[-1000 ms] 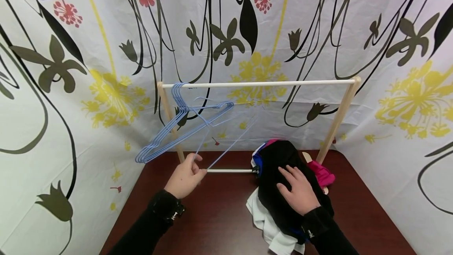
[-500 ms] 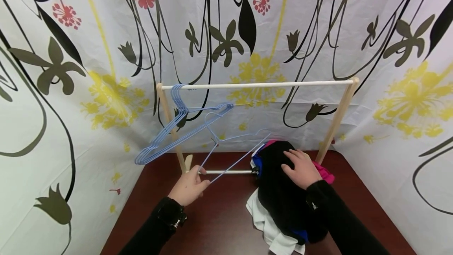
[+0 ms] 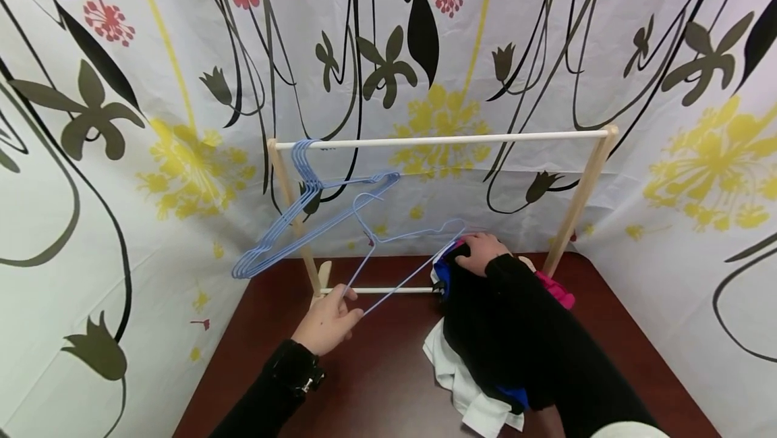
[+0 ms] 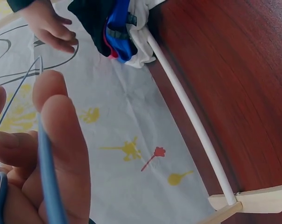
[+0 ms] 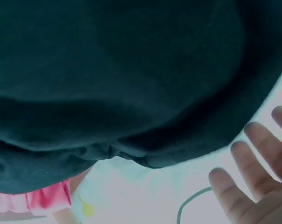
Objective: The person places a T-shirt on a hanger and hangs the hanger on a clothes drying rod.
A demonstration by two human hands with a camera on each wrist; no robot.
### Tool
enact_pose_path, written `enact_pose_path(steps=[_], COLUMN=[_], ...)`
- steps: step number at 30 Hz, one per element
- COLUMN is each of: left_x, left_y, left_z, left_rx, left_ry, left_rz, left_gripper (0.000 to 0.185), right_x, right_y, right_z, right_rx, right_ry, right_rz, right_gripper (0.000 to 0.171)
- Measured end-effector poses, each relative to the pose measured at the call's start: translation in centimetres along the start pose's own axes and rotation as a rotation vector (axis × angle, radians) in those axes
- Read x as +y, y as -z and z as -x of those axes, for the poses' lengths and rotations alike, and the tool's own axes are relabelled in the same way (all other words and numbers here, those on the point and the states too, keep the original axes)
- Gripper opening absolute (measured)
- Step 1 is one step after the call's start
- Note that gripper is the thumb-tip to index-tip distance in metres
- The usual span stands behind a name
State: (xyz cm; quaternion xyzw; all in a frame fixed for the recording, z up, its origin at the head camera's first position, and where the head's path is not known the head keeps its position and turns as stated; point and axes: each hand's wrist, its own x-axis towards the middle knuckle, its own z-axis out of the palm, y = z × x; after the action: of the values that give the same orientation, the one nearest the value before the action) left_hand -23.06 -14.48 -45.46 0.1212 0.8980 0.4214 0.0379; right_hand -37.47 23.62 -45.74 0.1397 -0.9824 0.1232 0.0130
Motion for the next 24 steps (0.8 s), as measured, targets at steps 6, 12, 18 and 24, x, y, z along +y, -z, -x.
enact_pose_path(steps=[6,12,18,24], left_x=[0.1,-0.2,-0.4,-0.5], left_y=[0.0,-0.4,-0.7,-0.8], left_z=[-0.1,-0.2,-0.3,-0.2], left_rx=[0.008,0.004,-0.007,-0.018], left_ry=[0.001,-0.006,-0.003,-0.002], left_rz=[0.006,-0.02,-0.018,-0.008], left_gripper=[0.032,0.034,0.034,0.035], right_x=[-0.5,-1.2,-1.4,-0.4], right_y=[-2.0,-3.2,-3.5,-3.5], right_z=[-2.5,-2.0,-0.8,-1.3], right_rx=[-0.073,-0.111,-0.093,-0.048], right_ry=[-0.062,-0.175,-0.204,-0.23], right_rz=[0.088,0.092,0.062,-0.053], right_gripper=[0.076,0.078,0.061,0.048])
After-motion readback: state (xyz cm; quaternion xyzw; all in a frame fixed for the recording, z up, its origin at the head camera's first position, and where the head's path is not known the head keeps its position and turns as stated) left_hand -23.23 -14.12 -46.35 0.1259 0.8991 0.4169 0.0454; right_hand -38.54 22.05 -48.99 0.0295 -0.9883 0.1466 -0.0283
